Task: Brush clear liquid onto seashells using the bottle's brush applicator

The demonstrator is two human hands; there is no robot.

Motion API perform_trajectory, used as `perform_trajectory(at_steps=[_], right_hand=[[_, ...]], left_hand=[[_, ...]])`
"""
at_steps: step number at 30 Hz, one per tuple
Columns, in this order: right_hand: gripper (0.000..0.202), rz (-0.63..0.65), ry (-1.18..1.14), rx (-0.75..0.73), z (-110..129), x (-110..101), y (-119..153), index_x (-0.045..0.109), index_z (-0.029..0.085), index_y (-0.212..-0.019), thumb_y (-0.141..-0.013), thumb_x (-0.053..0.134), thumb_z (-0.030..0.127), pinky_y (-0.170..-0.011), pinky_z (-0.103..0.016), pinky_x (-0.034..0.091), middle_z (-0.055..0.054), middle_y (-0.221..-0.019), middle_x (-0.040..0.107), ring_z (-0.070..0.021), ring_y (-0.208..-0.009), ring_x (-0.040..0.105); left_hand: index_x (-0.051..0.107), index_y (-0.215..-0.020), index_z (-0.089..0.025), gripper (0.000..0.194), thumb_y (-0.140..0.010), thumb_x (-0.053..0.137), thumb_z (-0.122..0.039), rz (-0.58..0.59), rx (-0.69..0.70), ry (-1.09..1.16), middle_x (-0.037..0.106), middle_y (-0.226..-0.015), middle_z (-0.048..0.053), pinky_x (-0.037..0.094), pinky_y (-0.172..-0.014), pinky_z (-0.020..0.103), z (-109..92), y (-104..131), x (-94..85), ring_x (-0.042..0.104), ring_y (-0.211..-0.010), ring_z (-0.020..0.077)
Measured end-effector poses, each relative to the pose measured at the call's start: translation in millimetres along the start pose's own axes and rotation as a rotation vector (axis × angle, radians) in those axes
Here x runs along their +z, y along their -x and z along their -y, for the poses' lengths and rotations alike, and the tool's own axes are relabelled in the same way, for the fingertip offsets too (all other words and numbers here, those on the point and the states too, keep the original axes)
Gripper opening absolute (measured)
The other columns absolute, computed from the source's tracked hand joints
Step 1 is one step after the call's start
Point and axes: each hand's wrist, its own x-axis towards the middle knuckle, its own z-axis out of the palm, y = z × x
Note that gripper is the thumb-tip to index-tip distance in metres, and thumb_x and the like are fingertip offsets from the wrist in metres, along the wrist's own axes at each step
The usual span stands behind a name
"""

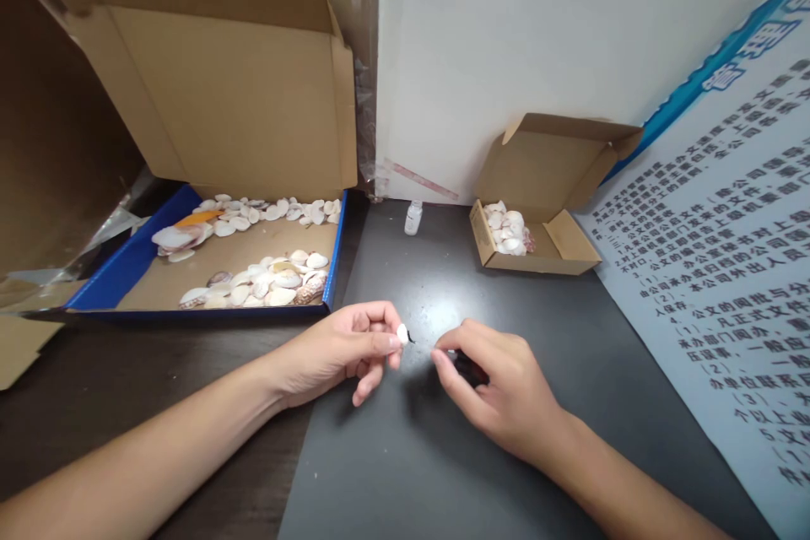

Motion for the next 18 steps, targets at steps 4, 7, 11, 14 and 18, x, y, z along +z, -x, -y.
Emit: perform_trajectory(at_steps=[4, 7, 11, 14, 18], right_hand=[[0.017, -0.010, -0.003, 0.009, 1.2, -0.3, 0.2, 0.064, 0.016, -0.077, -0.091, 0.054, 0.019, -0.052, -0.024, 0.035, 0.002, -0.062, 0.055, -0.0098, -0.050, 0.045], [0.018, -0.043, -0.039, -0.036, 3.5, -0.9, 0.3, 0.063, 0.016, -0.076, -0.091, 0.054, 0.018, -0.050, -0.023, 0.034, 0.002, -0.061, 0.053, -0.0094, -0.049, 0.044], [0.016, -0.052, -0.062, -0.045, 5.7, -0.6, 0.3, 0.063, 0.017, -0.077, -0.091, 0.054, 0.018, -0.049, -0.023, 0.035, 0.003, -0.061, 0.054, -0.0092, -0.048, 0.044], [0.017, -0.057, -0.068, -0.052, 6.1, -0.2, 0.8, 0.062, 0.018, -0.077, -0.091, 0.053, 0.018, -0.049, -0.023, 0.035, 0.003, -0.060, 0.054, -0.0094, -0.048, 0.045], [0.018, -0.056, -0.072, -0.065, 5.8, -0.4, 1.8, 0.061, 0.018, -0.076, -0.091, 0.053, 0.018, -0.049, -0.023, 0.035, 0.003, -0.059, 0.052, -0.0096, -0.048, 0.043]], left_hand=[[0.054, -0.081, -0.016, 0.025, -0.078, 0.075, -0.031, -0.028, 0.017, -0.010, 0.061, -0.063, -0.003, 0.036, -0.041, 0.013, 0.2, 0.2, -0.4, 0.048, -0.041, 0.0030], [0.057, -0.079, -0.016, 0.026, -0.077, 0.076, -0.033, -0.036, 0.029, -0.035, 0.055, -0.056, -0.005, 0.034, -0.043, 0.014, 1.0, -0.5, -0.7, 0.042, -0.042, 0.0031], [0.058, -0.076, -0.016, 0.028, -0.075, 0.078, -0.035, -0.054, 0.049, -0.069, 0.048, -0.052, -0.007, 0.033, -0.044, 0.016, 1.2, -1.0, 0.2, 0.036, -0.044, 0.0043], [0.058, -0.074, -0.017, 0.028, -0.074, 0.079, -0.036, -0.050, 0.062, -0.088, 0.046, -0.053, -0.007, 0.031, -0.044, 0.018, 0.7, -0.9, 1.2, 0.035, -0.046, 0.0051], [0.059, -0.074, -0.016, 0.026, -0.073, 0.079, -0.035, -0.054, 0.076, -0.101, 0.044, -0.055, -0.008, 0.029, -0.045, 0.019, 0.8, -1.2, 1.4, 0.037, -0.046, 0.0052]])
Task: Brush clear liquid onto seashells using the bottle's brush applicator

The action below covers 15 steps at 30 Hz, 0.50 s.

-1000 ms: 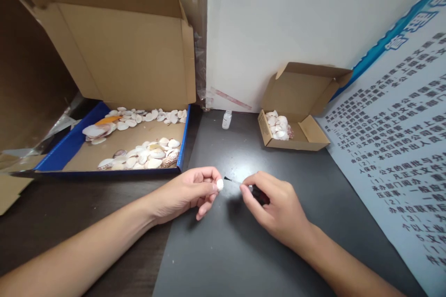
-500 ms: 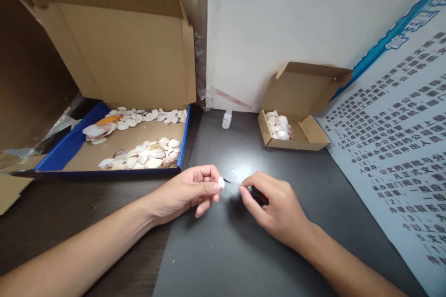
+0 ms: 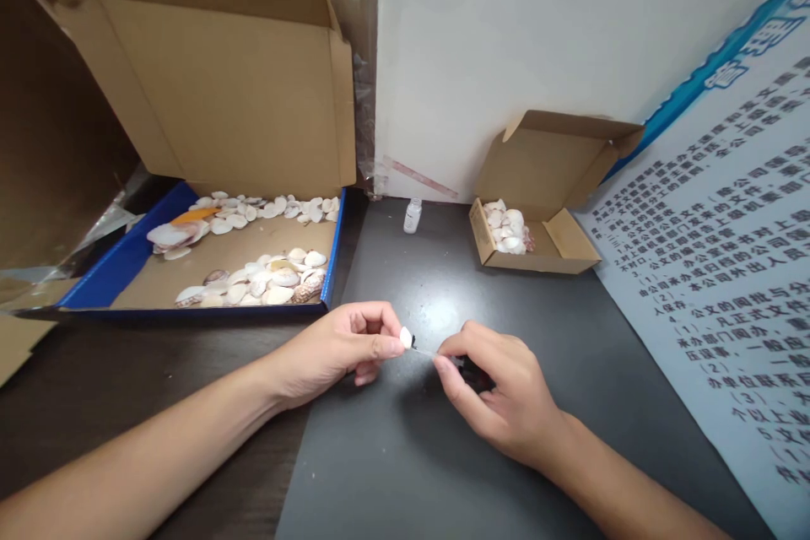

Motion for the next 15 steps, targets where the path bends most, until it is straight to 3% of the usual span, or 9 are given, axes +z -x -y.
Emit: perform_trajectory(at_steps=[9, 15], right_hand=[[0.016, 0.022, 0.039, 0.061, -3.9, 0.9, -1.2, 0.061, 0.017, -0.077, -0.091, 0.054, 0.018, -0.051, -0.024, 0.034, 0.002, -0.062, 0.052, -0.0097, -0.050, 0.043], [0.016, 0.015, 0.013, 0.017, -1.0, -1.6, 0.1, 0.061, 0.016, -0.075, -0.091, 0.055, 0.017, -0.051, -0.023, 0.033, 0.003, -0.060, 0.051, -0.0094, -0.049, 0.043]], left_hand=[[0.060, -0.076, -0.016, 0.024, -0.076, 0.077, -0.033, -0.001, -0.009, -0.011, 0.046, -0.058, -0.007, 0.030, -0.046, 0.019, -0.3, 0.5, -0.8, 0.039, -0.048, 0.0051], [0.058, -0.076, -0.016, 0.024, -0.078, 0.076, -0.033, 0.008, 0.017, -0.007, 0.047, -0.058, -0.007, 0.029, -0.045, 0.018, 0.9, 0.1, -1.0, 0.040, -0.047, 0.0046]])
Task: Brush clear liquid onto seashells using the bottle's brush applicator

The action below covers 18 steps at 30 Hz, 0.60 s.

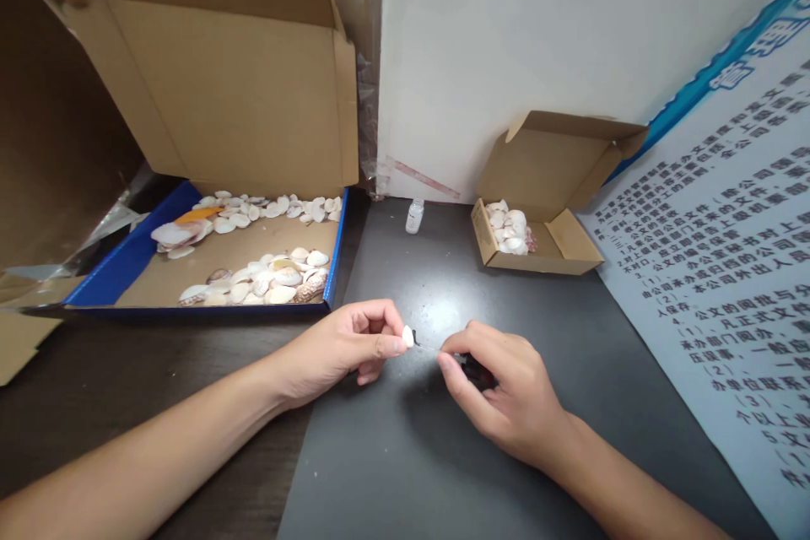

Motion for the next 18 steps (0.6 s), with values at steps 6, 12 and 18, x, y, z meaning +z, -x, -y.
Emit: perform_trajectory(at_steps=[6, 12, 18], right_hand=[[0.017, 0.028, -0.018, -0.009, -1.9, 0.8, 1.1, 0.061, 0.016, -0.075, -0.091, 0.054, 0.018, -0.051, -0.023, 0.034, 0.003, -0.059, 0.053, -0.0093, -0.049, 0.043], [0.017, -0.006, 0.026, 0.039, -4.4, 0.1, -2.5, 0.061, 0.016, -0.075, -0.091, 0.055, 0.017, -0.051, -0.023, 0.033, 0.003, -0.060, 0.053, -0.0089, -0.048, 0.042], [0.017, -0.015, -0.016, -0.042, -3.0, -0.6, -1.2, 0.062, 0.015, -0.074, -0.090, 0.056, 0.016, -0.051, -0.023, 0.033, 0.003, -0.058, 0.051, -0.0088, -0.048, 0.041]], left_hand=[[0.059, -0.075, -0.016, 0.025, -0.076, 0.077, -0.032, 0.001, 0.017, 0.024, 0.046, -0.058, -0.008, 0.029, -0.043, 0.018, 1.0, -0.7, 0.5, 0.038, -0.046, 0.0037], [0.061, -0.077, -0.016, 0.021, -0.077, 0.077, -0.030, -0.002, 0.015, 0.065, 0.046, -0.058, -0.007, 0.032, -0.044, 0.017, -0.2, -0.3, 1.1, 0.037, -0.046, 0.0037], [0.061, -0.075, -0.016, 0.019, -0.076, 0.077, -0.028, -0.009, 0.005, 0.130, 0.044, -0.057, -0.007, 0.032, -0.044, 0.017, -0.7, 0.4, 1.2, 0.034, -0.047, 0.0040]])
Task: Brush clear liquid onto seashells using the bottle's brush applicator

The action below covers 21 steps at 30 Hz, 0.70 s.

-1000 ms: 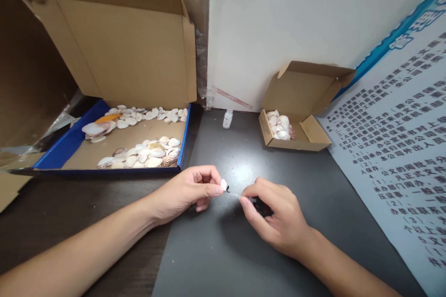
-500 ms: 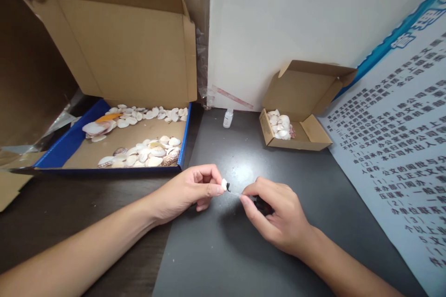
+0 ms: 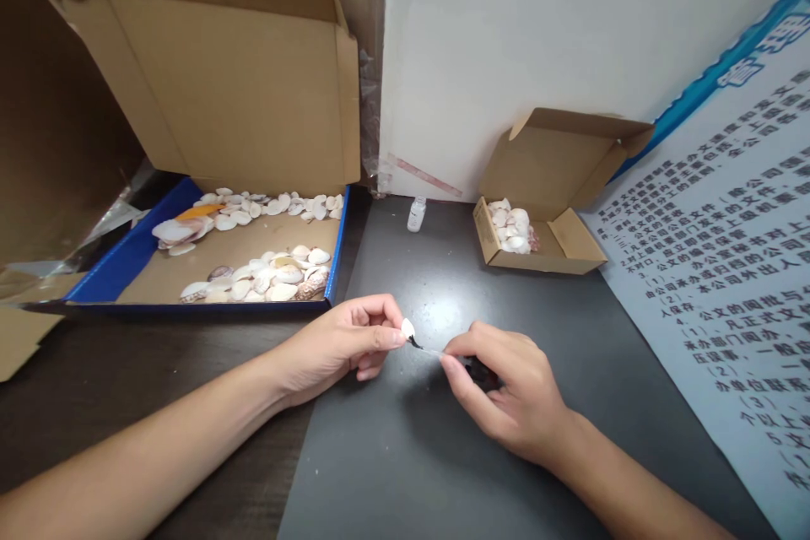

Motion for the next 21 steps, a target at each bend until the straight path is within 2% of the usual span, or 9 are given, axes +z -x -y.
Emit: perform_trajectory(at_steps=[5, 10, 17, 21], right_hand=[[0.016, 0.032, 0.011, 0.063, -3.8, 1.7, 0.2, 0.063, 0.014, -0.076, -0.090, 0.056, 0.017, -0.051, -0.023, 0.033, 0.002, -0.060, 0.053, -0.0086, -0.049, 0.043], [0.017, 0.008, -0.010, 0.018, -1.8, 1.8, 0.4, 0.062, 0.015, -0.074, -0.090, 0.056, 0.017, -0.050, -0.023, 0.032, 0.003, -0.059, 0.050, -0.0084, -0.048, 0.041], [0.016, 0.023, 0.028, 0.086, -3.4, 2.3, 0.3, 0.063, 0.015, -0.076, -0.090, 0.056, 0.017, -0.051, -0.023, 0.033, 0.003, -0.060, 0.053, -0.0083, -0.049, 0.042], [0.016, 0.024, 0.015, 0.066, -2.3, 1.8, -0.1, 0.062, 0.015, -0.075, -0.090, 0.056, 0.017, -0.050, -0.023, 0.033, 0.003, -0.059, 0.052, -0.0083, -0.048, 0.042]], left_hand=[[0.061, -0.074, -0.016, 0.020, -0.075, 0.077, -0.028, -0.002, -0.008, -0.015, 0.046, -0.059, -0.006, 0.033, -0.045, 0.017, 0.5, 0.6, 0.0, 0.036, -0.048, 0.0039], [0.062, -0.074, -0.016, 0.020, -0.075, 0.077, -0.028, 0.001, -0.004, -0.031, 0.045, -0.057, -0.007, 0.032, -0.044, 0.017, 1.2, 0.0, 0.1, 0.035, -0.047, 0.0038], [0.061, -0.072, -0.016, 0.020, -0.076, 0.077, -0.028, 0.006, -0.002, -0.039, 0.044, -0.059, -0.007, 0.031, -0.044, 0.017, 1.1, 0.4, -0.2, 0.035, -0.047, 0.0036], [0.061, -0.073, -0.016, 0.020, -0.076, 0.077, -0.029, 0.010, -0.002, -0.053, 0.045, -0.059, -0.007, 0.031, -0.044, 0.017, 1.1, 0.2, -0.4, 0.036, -0.047, 0.0037]])
